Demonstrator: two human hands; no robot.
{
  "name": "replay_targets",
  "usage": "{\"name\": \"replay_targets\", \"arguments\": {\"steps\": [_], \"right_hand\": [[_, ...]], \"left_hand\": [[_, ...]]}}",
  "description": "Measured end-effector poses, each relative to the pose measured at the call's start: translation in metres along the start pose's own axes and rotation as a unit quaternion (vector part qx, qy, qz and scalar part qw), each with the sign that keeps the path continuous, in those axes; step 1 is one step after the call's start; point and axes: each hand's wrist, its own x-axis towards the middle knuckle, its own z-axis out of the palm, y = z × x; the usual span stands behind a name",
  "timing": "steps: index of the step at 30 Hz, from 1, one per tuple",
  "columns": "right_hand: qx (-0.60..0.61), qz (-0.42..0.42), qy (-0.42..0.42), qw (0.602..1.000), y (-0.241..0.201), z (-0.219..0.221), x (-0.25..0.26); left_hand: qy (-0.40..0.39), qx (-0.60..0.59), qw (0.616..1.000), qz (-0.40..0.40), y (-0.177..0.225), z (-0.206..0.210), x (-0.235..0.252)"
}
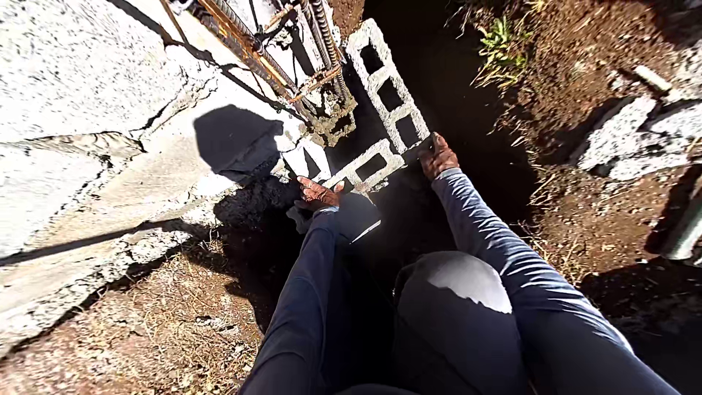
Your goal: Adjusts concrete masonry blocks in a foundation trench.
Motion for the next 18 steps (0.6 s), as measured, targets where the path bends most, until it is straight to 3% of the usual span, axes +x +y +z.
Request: {"name": "replay_targets", "arguments": {"steps": [4,8,13,18], "right_hand": [[-0.014,0.025,-0.014,0.999,-0.004,0.002,-0.004],[-0.009,-0.027,-0.008,1.0,-0.001,-0.005,-0.011],[0.022,-0.101,0.1,0.99,0.01,-0.044,-0.069],[0.05,-0.13,0.277,0.951,0.061,-0.109,-0.135]], "left_hand": [[-0.009,-0.011,1.0,-0.004,-0.002,0.006,0.004],[0.0,-0.01,1.0,0.009,-0.01,0.021,0.008],[-0.054,0.007,0.998,0.016,-0.006,0.005,0.007],[-0.087,0.009,0.996,0.019,-0.001,-0.031,-0.001]]}}
